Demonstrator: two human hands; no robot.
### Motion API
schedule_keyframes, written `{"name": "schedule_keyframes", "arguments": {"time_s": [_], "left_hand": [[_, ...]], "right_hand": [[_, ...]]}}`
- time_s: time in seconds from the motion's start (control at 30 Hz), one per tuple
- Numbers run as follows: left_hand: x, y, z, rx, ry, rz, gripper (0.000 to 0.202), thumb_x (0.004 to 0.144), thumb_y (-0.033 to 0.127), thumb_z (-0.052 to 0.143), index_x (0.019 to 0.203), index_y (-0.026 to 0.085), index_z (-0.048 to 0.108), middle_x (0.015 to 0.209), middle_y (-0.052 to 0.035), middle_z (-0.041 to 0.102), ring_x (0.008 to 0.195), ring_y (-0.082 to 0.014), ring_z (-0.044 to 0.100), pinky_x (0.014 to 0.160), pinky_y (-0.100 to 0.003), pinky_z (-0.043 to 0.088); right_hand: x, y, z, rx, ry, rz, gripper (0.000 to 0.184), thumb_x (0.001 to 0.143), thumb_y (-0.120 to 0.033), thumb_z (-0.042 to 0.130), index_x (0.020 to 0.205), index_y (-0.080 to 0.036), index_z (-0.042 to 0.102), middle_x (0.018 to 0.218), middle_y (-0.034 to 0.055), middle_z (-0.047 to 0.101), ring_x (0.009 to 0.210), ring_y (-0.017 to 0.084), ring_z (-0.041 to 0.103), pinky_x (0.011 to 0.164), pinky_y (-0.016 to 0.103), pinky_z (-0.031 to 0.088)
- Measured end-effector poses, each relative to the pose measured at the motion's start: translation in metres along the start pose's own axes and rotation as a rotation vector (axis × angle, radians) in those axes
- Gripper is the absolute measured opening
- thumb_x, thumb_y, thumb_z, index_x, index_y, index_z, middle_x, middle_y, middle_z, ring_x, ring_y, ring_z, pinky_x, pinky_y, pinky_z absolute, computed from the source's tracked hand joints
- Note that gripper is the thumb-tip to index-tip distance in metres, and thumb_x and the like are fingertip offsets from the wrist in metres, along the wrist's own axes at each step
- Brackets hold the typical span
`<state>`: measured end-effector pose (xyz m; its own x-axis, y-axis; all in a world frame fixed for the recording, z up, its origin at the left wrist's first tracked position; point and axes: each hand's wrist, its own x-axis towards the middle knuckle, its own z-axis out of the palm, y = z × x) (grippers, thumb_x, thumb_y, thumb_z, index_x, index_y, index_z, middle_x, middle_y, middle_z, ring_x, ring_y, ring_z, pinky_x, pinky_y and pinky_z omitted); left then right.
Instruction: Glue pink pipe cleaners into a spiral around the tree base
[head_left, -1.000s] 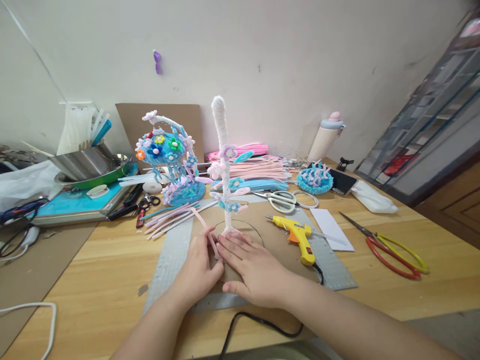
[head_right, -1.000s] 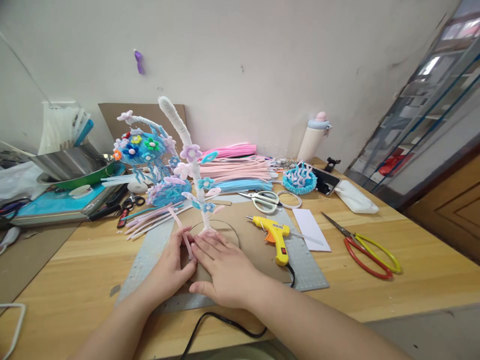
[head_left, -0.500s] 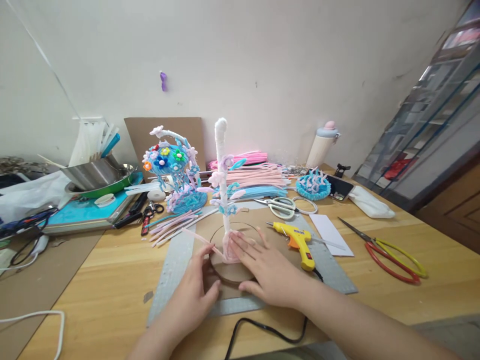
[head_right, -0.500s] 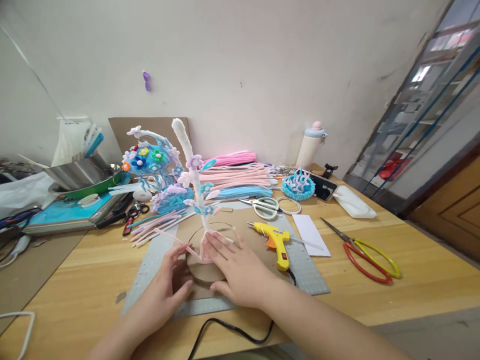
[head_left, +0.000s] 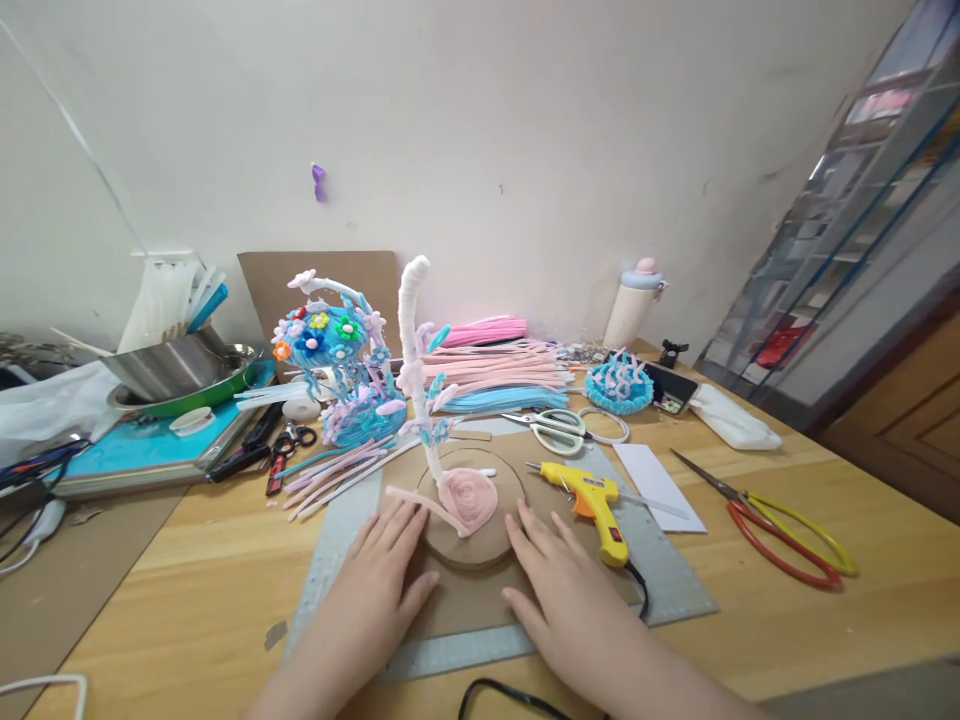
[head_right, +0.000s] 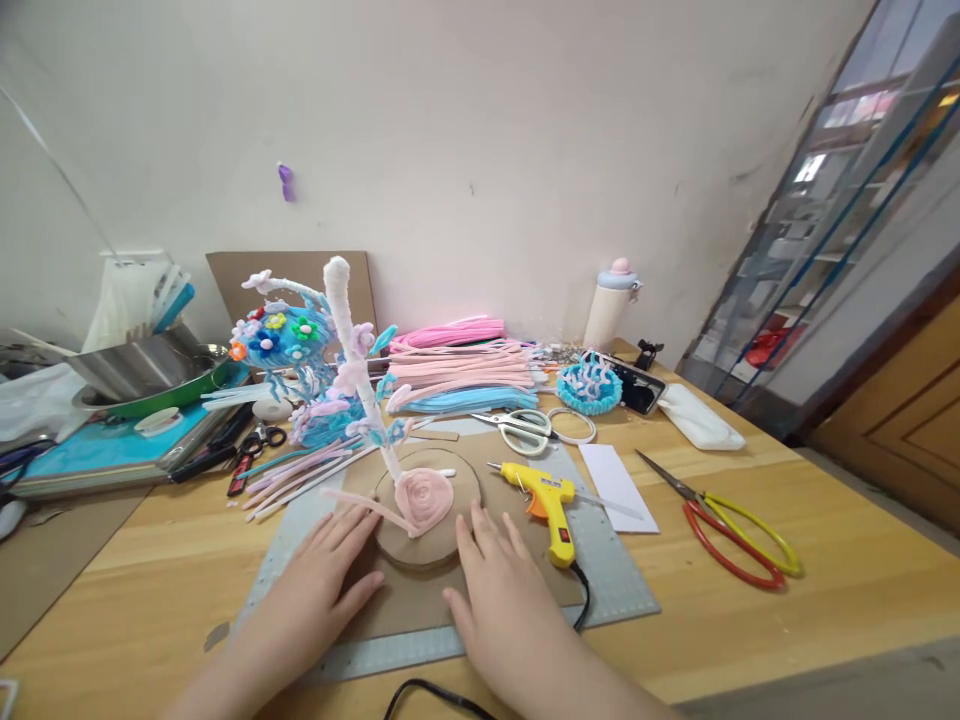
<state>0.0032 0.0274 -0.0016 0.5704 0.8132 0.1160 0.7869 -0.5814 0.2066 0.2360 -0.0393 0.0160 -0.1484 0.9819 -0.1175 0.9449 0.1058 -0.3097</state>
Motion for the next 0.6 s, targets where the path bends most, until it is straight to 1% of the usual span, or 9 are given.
{"name": "schedule_keyframes", "arguments": {"time_s": [0.13, 0.2, 0.27, 0.37, 0.43, 0.6], "left_hand": [[-0.004, 0.004, -0.003, 0.065, 0.015, 0.017, 0.056, 0.086, 0.036, 0.054, 0.14, 0.027, 0.04, 0.142, -0.0057, 0.048, 0.131, -0.0256, 0.043, 0.111, -0.049, 0.03], [-0.009, 0.008, -0.004, 0.091, 0.036, 0.024, 0.055, 0.085, 0.036, 0.055, 0.138, 0.029, 0.042, 0.138, -0.0038, 0.052, 0.126, -0.0256, 0.048, 0.108, -0.049, 0.033], [-0.016, 0.012, -0.002, 0.123, 0.07, 0.062, 0.058, 0.083, 0.036, 0.058, 0.138, 0.031, 0.042, 0.136, -0.002, 0.054, 0.122, -0.025, 0.052, 0.106, -0.047, 0.036], [-0.027, 0.014, 0.006, 0.208, 0.148, 0.162, 0.064, 0.079, 0.035, 0.061, 0.139, 0.03, 0.04, 0.136, -0.0021, 0.055, 0.117, -0.0241, 0.056, 0.101, -0.042, 0.041], [-0.034, 0.013, 0.015, 0.284, 0.195, 0.224, 0.066, 0.079, 0.036, 0.061, 0.14, 0.028, 0.039, 0.136, -0.0024, 0.055, 0.115, -0.0227, 0.057, 0.099, -0.037, 0.042], [-0.047, 0.005, 0.036, 0.436, 0.333, 0.337, 0.062, 0.084, 0.053, 0.054, 0.138, 0.025, 0.044, 0.13, -0.001, 0.06, 0.111, -0.0177, 0.059, 0.094, -0.029, 0.043]], "right_hand": [[0.001, 0.008, 0.009, 0.08, 0.009, 0.027, 0.061, 0.085, -0.033, 0.048, 0.143, -0.016, 0.038, 0.154, 0.009, 0.02, 0.139, 0.036, 0.022, 0.111, 0.052, 0.029], [0.003, 0.015, 0.012, 0.102, 0.022, 0.036, 0.061, 0.086, -0.035, 0.047, 0.143, -0.019, 0.038, 0.154, 0.0056, 0.02, 0.139, 0.036, 0.021, 0.111, 0.053, 0.028], [0.006, 0.021, 0.012, 0.108, 0.027, 0.037, 0.059, 0.087, -0.036, 0.045, 0.144, -0.02, 0.038, 0.154, 0.0033, 0.021, 0.139, 0.035, 0.022, 0.111, 0.052, 0.028], [0.011, 0.028, 0.011, 0.101, 0.037, 0.005, 0.055, 0.09, -0.03, 0.039, 0.143, -0.019, 0.038, 0.153, 0.0033, 0.026, 0.138, 0.032, 0.027, 0.111, 0.051, 0.03], [0.015, 0.032, 0.014, 0.09, 0.067, -0.032, 0.053, 0.091, -0.024, 0.035, 0.143, -0.018, 0.039, 0.152, 0.0045, 0.029, 0.138, 0.028, 0.03, 0.112, 0.049, 0.03], [0.025, 0.04, 0.028, 0.084, 0.161, -0.089, 0.057, 0.086, -0.011, 0.034, 0.142, -0.017, 0.039, 0.151, 0.0064, 0.032, 0.136, 0.022, 0.035, 0.111, 0.045, 0.033]]}}
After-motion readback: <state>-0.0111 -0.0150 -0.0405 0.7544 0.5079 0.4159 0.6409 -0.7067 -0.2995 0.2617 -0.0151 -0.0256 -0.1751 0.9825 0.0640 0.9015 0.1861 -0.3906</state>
